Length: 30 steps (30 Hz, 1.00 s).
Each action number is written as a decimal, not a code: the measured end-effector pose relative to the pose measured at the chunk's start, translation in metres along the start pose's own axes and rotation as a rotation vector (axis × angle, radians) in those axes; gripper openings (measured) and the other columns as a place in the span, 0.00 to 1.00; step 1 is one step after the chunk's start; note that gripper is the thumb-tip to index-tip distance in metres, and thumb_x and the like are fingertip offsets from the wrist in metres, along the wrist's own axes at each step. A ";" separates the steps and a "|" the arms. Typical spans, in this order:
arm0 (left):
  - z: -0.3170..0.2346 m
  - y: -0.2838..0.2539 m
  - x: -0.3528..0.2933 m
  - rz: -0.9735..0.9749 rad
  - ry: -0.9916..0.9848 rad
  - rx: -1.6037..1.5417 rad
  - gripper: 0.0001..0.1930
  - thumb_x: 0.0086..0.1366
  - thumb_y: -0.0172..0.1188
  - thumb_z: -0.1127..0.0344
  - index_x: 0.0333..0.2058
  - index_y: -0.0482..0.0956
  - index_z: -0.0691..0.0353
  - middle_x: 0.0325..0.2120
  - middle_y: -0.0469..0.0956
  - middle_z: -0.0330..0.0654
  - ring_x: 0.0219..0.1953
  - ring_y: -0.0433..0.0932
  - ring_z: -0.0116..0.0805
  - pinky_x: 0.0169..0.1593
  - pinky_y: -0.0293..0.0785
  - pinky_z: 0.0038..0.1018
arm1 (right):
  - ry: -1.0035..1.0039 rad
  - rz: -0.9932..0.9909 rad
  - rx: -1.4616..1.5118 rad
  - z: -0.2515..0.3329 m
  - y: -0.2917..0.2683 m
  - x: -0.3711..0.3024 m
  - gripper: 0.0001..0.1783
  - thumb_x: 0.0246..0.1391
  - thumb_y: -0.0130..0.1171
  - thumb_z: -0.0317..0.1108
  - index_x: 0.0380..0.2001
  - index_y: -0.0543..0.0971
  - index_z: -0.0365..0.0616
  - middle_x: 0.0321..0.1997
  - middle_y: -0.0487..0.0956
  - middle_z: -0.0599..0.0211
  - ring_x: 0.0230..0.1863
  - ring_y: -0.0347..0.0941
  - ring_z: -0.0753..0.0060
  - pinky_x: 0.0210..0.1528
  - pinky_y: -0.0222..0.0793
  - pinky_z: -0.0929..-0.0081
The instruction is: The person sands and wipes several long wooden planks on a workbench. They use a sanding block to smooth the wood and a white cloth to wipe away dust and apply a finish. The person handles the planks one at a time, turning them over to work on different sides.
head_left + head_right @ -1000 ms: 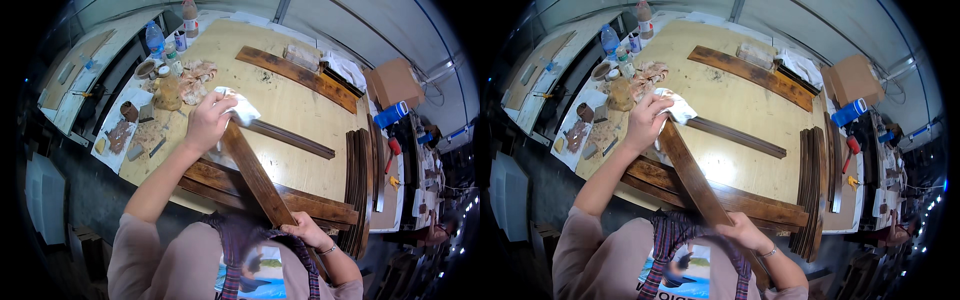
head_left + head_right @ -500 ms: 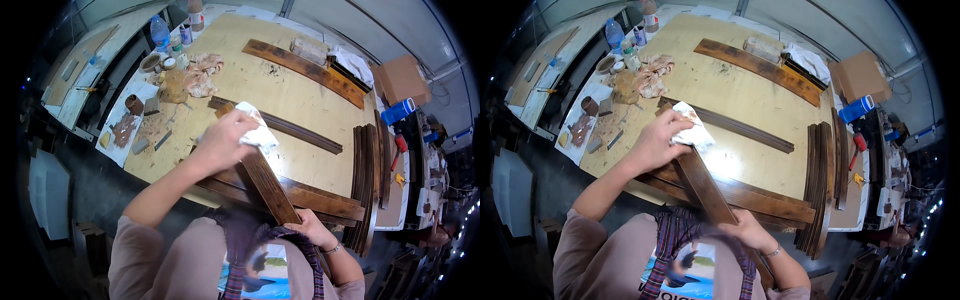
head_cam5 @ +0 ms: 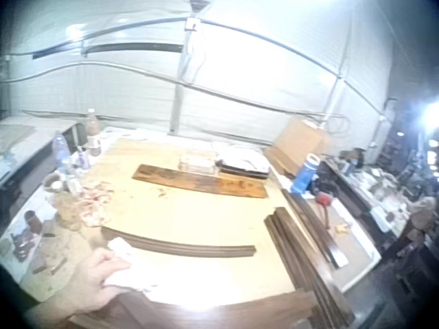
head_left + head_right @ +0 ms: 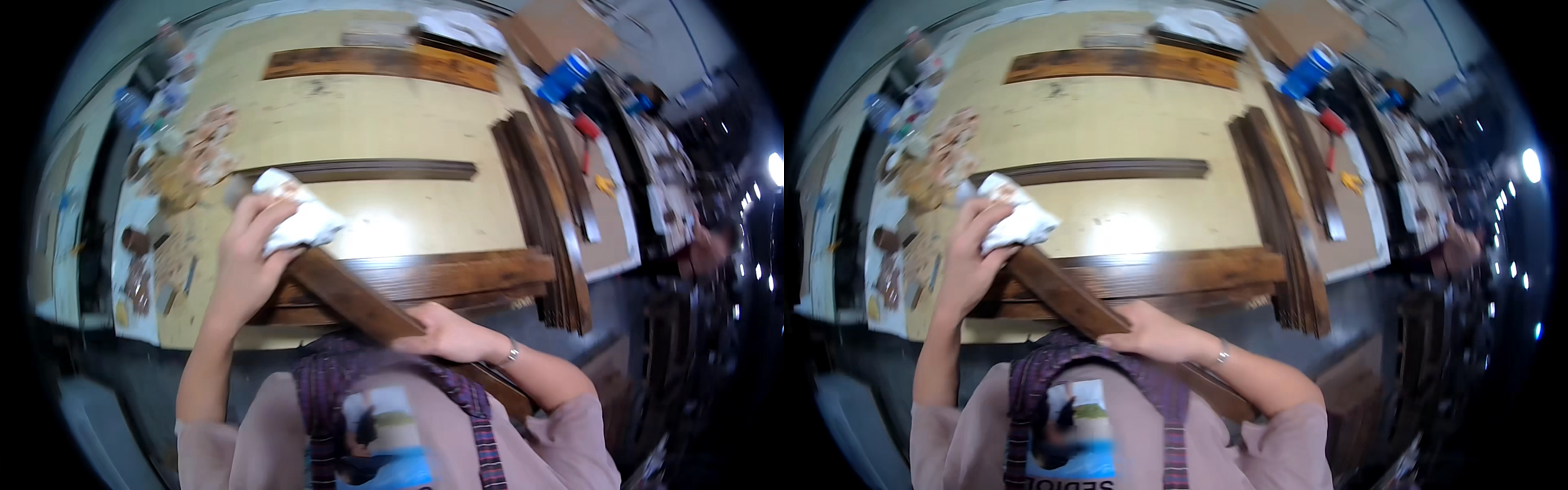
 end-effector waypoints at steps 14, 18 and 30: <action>-0.067 -0.029 0.067 -0.212 -0.047 -1.129 0.23 0.71 0.49 0.62 0.59 0.64 0.70 0.51 0.74 0.54 0.53 0.77 0.41 0.57 0.75 0.39 | -0.580 -0.694 0.313 0.105 -0.086 0.037 0.25 0.67 0.45 0.53 0.31 0.71 0.40 0.23 0.74 0.70 0.23 0.69 0.81 0.24 0.71 0.77; -0.106 0.059 0.080 -0.127 0.408 -0.164 0.29 0.48 0.67 0.70 0.50 0.69 0.64 0.47 0.66 0.57 0.37 0.74 0.52 0.33 0.74 0.36 | -1.038 -0.936 0.361 0.138 -0.116 0.060 0.24 0.69 0.41 0.51 0.34 0.71 0.38 0.23 0.75 0.64 0.20 0.73 0.74 0.22 0.73 0.75; -0.064 0.005 0.060 0.072 -0.046 -0.604 0.20 0.64 0.59 0.67 0.54 0.70 0.66 0.40 0.80 0.44 0.42 0.79 0.34 0.45 0.77 0.30 | -0.997 -0.913 0.823 0.114 -0.105 0.073 0.24 0.70 0.37 0.53 0.37 0.67 0.39 0.24 0.73 0.57 0.21 0.72 0.66 0.27 0.76 0.63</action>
Point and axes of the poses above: each hand's wrist, its own x-axis towards the middle knuckle, its own y-axis out of the palm, z = x × y, the point moved 1 cm from there along x, towards the middle knuckle
